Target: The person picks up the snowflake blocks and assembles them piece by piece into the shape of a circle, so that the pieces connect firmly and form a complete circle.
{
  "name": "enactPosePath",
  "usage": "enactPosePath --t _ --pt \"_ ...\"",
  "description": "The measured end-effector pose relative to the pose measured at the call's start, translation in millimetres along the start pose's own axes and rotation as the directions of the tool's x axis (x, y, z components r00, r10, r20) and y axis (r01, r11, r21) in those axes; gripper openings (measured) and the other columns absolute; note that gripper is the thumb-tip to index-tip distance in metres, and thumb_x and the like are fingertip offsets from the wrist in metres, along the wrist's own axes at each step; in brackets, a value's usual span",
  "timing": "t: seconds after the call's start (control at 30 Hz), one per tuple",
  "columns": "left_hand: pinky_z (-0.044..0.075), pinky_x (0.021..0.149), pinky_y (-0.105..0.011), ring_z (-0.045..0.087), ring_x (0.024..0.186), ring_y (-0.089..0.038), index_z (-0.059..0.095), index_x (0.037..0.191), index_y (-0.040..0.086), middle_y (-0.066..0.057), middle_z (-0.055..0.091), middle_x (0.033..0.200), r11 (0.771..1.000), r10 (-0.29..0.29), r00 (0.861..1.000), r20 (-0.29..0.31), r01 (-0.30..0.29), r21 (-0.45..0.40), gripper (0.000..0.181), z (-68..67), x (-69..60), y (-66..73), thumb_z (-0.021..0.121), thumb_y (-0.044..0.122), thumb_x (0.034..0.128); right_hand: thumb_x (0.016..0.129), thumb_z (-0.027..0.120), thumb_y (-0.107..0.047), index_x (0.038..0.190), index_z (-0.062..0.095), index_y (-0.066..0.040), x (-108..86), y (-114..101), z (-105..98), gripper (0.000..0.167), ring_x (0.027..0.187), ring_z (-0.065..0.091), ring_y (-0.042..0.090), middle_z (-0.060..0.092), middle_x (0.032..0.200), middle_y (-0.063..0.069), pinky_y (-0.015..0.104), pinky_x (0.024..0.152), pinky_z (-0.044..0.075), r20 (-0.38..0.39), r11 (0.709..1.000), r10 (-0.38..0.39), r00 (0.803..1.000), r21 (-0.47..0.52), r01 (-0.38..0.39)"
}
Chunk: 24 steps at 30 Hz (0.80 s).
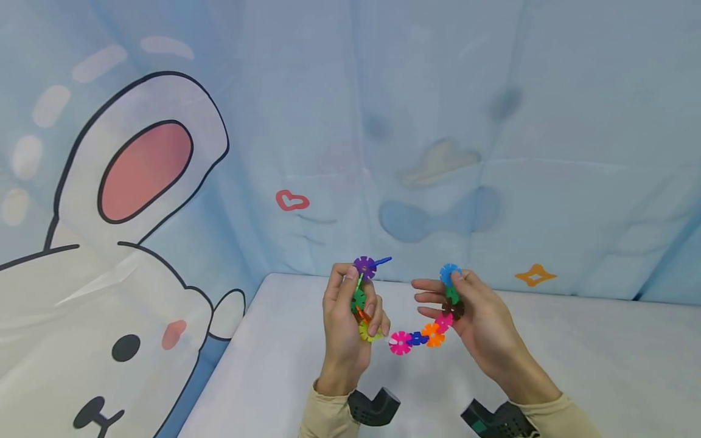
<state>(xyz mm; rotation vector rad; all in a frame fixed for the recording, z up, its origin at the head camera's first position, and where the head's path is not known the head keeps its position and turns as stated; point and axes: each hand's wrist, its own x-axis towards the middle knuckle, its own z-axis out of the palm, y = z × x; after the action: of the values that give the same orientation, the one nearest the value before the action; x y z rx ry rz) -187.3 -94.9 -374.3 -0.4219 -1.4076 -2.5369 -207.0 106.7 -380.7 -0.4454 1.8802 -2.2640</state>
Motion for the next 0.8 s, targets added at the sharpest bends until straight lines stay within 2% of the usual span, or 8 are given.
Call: enactPosePath --t 0.13,0.27,0.5,0.7,0.8 --pt "0.055 0.052 -0.022 0.047 0.046 -0.009 0.048 0.103 0.017 0.004 0.048 0.068 0.998 -0.022 0.999 -0.039 0.024 0.064 0.018 1.5 -0.5 -0.7 0.044 0.030 0.1143 0.116 0.040 -0.038 0.127 0.046 -0.005 -3.7 -1 7 0.035 0.105 0.070 0.019 0.073 0.120 -0.005 0.027 0.092 0.061 -0.086 0.999 -0.001 0.996 0.045 0.005" --pt "0.055 0.052 -0.022 0.054 0.048 -0.010 0.050 0.104 0.015 0.003 0.056 0.071 0.992 -0.012 0.999 -0.046 0.017 0.123 0.017 4.2 -2.3 -1.0 0.044 0.028 0.1139 0.115 0.044 -0.033 0.123 0.055 -0.007 -5.8 -2 10 0.029 0.101 0.068 0.018 0.071 0.117 -0.002 0.026 0.089 0.061 -0.113 0.998 -0.024 0.993 0.050 0.029" --pt "0.055 0.051 -0.020 0.055 0.049 -0.009 0.043 0.110 -0.008 0.001 0.060 0.071 0.977 0.054 0.998 0.008 -0.055 0.206 0.031 11.0 -5.6 0.4 0.042 0.022 0.1145 0.114 0.051 -0.030 0.119 0.062 -0.005 -11.5 -10 13 0.028 0.096 0.067 0.016 0.068 0.112 0.003 0.026 0.088 0.060 -0.096 0.995 -0.066 0.993 0.066 0.073" --pt "0.052 0.049 -0.018 0.054 0.046 -0.007 0.044 0.109 -0.010 -0.001 0.059 0.070 0.972 0.069 0.996 0.058 -0.080 0.220 0.028 13.5 -8.7 2.0 0.041 0.018 0.1138 0.113 0.051 -0.030 0.123 0.059 -0.005 -17.2 -14 16 0.028 0.096 0.067 0.017 0.070 0.112 0.004 0.027 0.087 0.059 -0.106 0.996 -0.064 0.992 0.051 0.069" --pt "0.051 0.048 -0.017 0.054 0.046 -0.007 0.045 0.108 -0.009 -0.012 0.056 0.069 0.970 0.079 0.993 0.091 -0.098 0.222 0.025 14.4 -9.9 3.3 0.040 0.015 0.1132 0.113 0.051 -0.029 0.124 0.057 -0.004 -19.7 -16 16 0.028 0.094 0.068 0.018 0.069 0.111 0.004 0.027 0.086 0.058 -0.114 0.996 -0.067 0.991 0.044 0.073"
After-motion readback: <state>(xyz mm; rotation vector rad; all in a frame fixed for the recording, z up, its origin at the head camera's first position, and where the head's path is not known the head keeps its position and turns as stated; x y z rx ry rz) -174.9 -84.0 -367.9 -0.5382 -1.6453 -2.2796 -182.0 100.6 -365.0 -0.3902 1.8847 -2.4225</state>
